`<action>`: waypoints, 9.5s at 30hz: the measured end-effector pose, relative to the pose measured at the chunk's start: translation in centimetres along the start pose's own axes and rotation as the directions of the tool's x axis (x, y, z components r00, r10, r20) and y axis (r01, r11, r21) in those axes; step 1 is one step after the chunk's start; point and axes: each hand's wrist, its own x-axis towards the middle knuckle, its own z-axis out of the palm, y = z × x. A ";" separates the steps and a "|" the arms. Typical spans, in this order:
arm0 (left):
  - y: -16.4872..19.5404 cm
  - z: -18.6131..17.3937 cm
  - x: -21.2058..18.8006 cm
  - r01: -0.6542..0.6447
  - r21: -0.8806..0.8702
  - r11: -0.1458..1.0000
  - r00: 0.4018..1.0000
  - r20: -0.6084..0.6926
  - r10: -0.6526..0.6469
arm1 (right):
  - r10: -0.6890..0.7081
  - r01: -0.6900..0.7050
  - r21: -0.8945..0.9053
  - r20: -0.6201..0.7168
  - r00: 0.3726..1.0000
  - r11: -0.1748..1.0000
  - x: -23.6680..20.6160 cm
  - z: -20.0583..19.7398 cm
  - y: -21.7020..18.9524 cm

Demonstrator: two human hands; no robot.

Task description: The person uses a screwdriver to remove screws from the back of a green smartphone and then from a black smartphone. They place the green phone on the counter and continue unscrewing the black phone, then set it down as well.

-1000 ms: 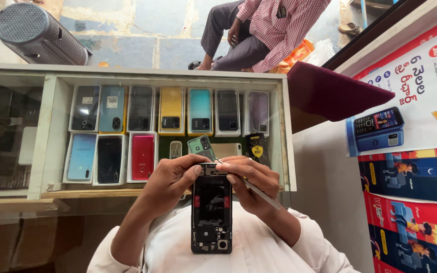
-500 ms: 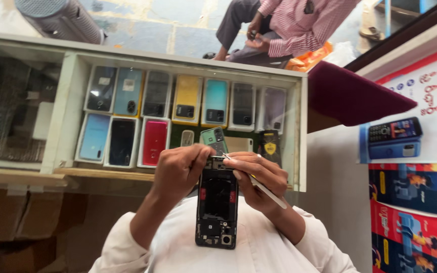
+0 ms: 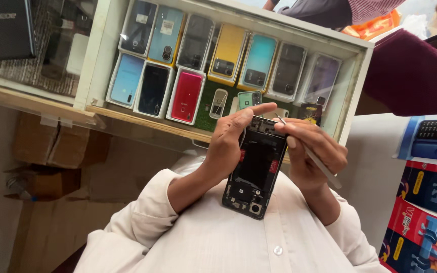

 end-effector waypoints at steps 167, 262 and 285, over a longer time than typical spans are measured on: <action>4.3 1.2 1.7 0.016 0.916 0.401 0.726 0.265 -0.634 | 0.177 -0.106 -0.148 0.908 0.381 0.983 1.6 -8.1 4.2; -14.9 -7.9 6.1 0.340 0.318 0.885 0.940 -0.129 -0.315 | 0.677 -0.686 -0.038 0.206 0.706 0.727 -7.1 1.2 12.5; -10.1 -3.4 5.3 0.485 0.129 0.865 0.858 0.124 -0.499 | 0.743 -0.752 0.005 -0.159 0.650 0.659 -10.7 -3.6 14.1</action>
